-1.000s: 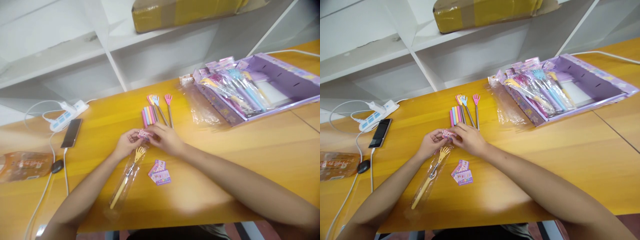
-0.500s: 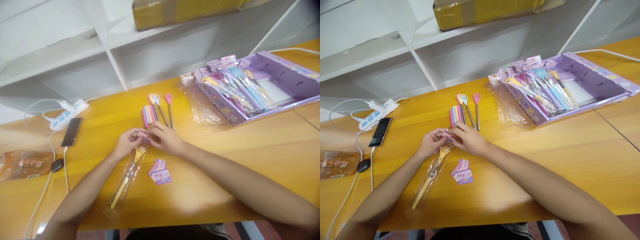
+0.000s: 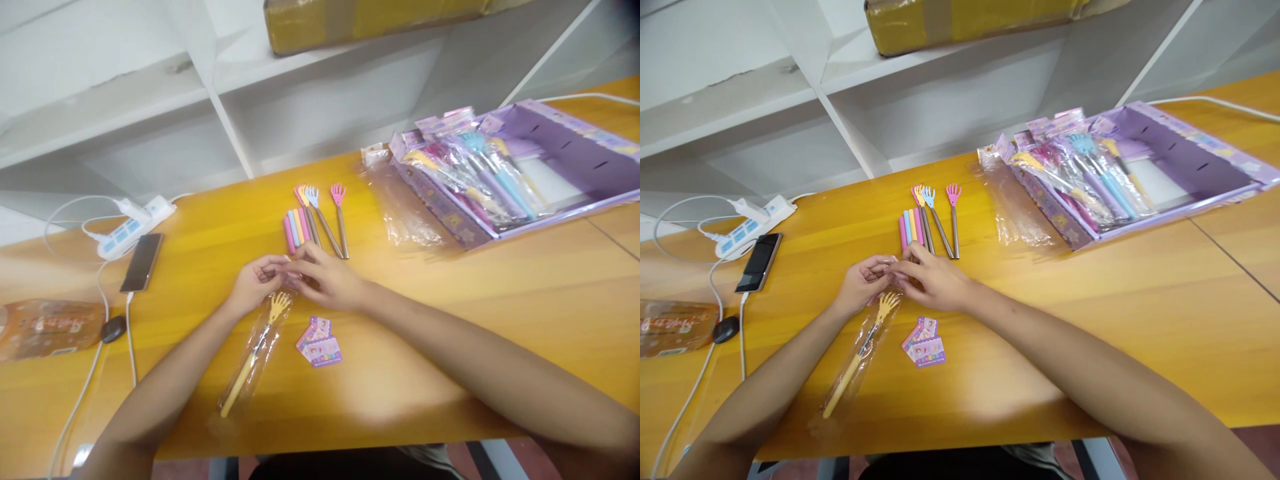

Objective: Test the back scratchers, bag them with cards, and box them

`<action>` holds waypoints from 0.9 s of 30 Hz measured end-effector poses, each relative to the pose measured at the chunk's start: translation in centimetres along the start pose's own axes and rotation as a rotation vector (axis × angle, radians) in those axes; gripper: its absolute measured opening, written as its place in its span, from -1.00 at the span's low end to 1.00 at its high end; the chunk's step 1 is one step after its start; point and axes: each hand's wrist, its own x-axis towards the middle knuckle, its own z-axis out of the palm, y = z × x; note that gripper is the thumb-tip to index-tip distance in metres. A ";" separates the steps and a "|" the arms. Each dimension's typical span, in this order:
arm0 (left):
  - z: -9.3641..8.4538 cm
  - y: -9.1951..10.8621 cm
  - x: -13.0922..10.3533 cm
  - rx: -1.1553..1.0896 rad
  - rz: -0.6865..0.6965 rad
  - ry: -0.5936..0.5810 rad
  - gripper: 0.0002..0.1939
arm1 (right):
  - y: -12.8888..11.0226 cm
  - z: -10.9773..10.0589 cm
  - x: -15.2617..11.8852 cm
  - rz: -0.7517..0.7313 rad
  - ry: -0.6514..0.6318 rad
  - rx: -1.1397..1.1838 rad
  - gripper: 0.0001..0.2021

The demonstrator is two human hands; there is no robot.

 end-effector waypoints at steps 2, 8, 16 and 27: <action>-0.1 0.0 0.0 0.010 -0.003 -0.001 -0.57 | 0.0 -0.1 0.0 -0.005 -0.016 0.009 -0.65; -0.2 -0.2 -0.1 0.003 -0.014 0.036 -0.56 | -0.2 -0.3 0.0 0.018 0.045 -0.014 -0.69; -0.2 -0.2 0.0 -0.019 -0.005 0.020 -0.56 | -0.4 -0.4 0.1 -0.031 0.082 -0.043 -0.77; -0.2 -0.2 0.0 -0.012 0.009 0.025 -0.59 | -0.4 -0.4 0.1 -0.013 0.122 -0.049 -0.84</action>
